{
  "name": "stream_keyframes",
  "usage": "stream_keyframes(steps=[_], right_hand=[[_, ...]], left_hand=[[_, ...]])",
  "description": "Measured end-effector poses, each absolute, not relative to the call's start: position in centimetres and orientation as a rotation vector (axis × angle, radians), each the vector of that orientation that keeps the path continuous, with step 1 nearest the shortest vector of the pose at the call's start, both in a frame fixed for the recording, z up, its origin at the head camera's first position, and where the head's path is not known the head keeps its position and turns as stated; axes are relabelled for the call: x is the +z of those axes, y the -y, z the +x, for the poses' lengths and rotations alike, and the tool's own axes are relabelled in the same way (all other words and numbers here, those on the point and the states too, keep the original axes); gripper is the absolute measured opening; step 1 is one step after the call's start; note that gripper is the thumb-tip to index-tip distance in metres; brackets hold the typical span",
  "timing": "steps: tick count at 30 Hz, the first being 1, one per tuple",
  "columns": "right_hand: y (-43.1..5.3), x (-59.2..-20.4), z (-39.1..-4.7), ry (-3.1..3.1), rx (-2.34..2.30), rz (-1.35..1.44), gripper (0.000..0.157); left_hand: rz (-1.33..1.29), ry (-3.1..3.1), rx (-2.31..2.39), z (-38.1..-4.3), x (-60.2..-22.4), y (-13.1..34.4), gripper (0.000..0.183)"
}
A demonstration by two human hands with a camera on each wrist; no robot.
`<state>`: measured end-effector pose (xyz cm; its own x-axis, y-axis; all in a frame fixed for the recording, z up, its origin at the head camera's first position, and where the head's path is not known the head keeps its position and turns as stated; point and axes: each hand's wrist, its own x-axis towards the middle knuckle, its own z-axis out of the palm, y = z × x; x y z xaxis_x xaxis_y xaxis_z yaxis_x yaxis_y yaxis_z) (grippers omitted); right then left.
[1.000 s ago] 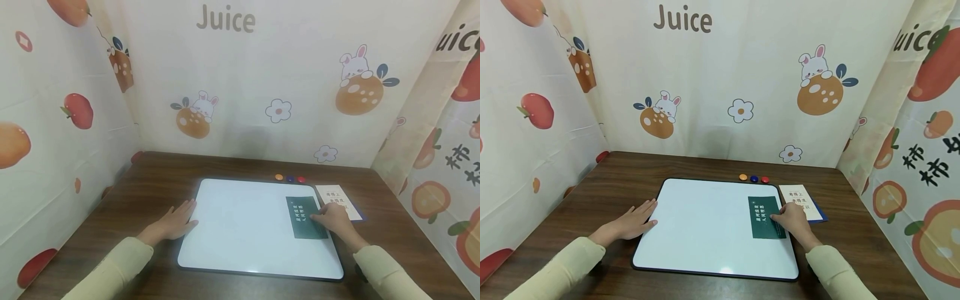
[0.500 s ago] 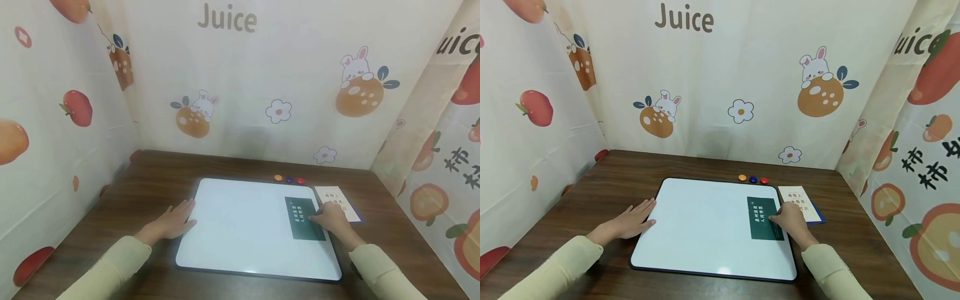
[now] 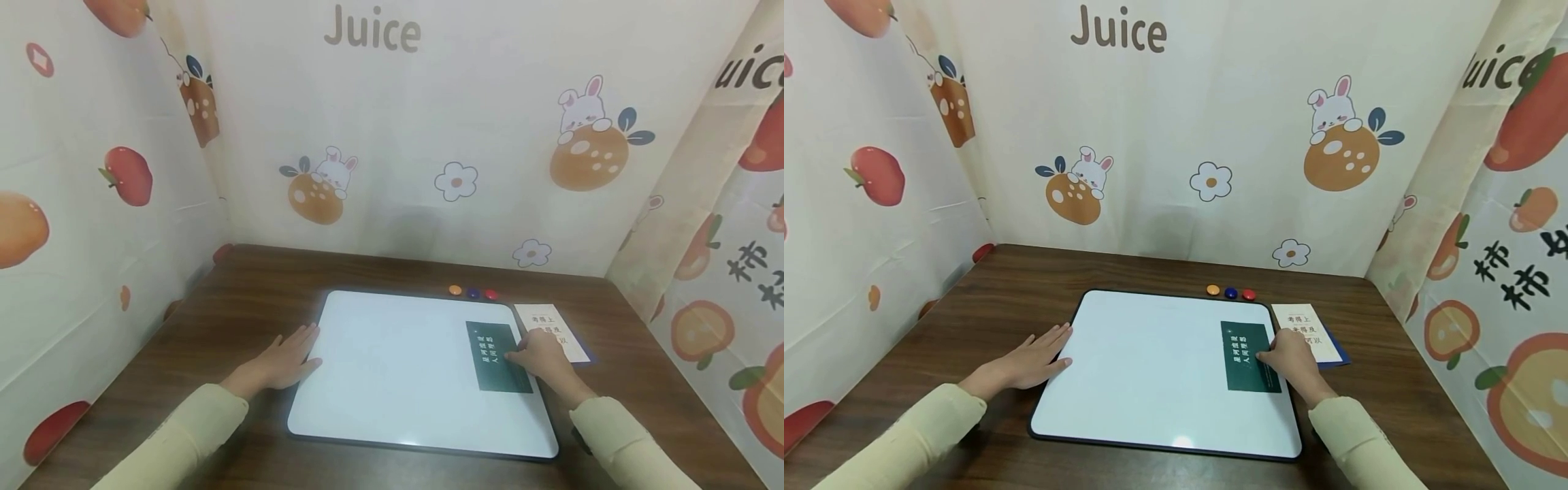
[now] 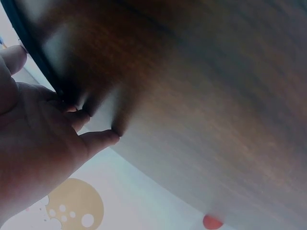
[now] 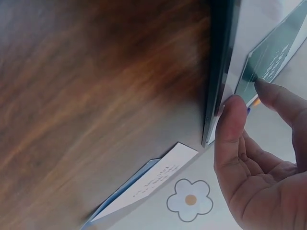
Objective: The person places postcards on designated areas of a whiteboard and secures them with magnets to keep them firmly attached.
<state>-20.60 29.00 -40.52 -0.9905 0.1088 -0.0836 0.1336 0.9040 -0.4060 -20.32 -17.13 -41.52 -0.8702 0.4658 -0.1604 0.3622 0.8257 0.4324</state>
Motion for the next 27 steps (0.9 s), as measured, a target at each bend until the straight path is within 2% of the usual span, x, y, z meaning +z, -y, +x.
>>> stream_keyframes(steps=[5, 21, 27], right_hand=[[-29.0, -40.3, -20.9, -3.002, -0.624, 0.17, 0.033], [-29.6, -39.7, -22.5, -3.032, -0.598, 0.146, 0.015], [-30.2, -39.3, -23.8, -3.034, -0.643, 0.163, 0.019]], left_hand=[[0.641, -2.753, 0.594, -20.3, -41.6, 17.3, 0.069], [0.639, -2.757, 0.572, -20.3, -41.7, 17.2, 0.068], [0.639, -2.754, 0.573, -20.4, -41.7, 17.1, 0.068]])
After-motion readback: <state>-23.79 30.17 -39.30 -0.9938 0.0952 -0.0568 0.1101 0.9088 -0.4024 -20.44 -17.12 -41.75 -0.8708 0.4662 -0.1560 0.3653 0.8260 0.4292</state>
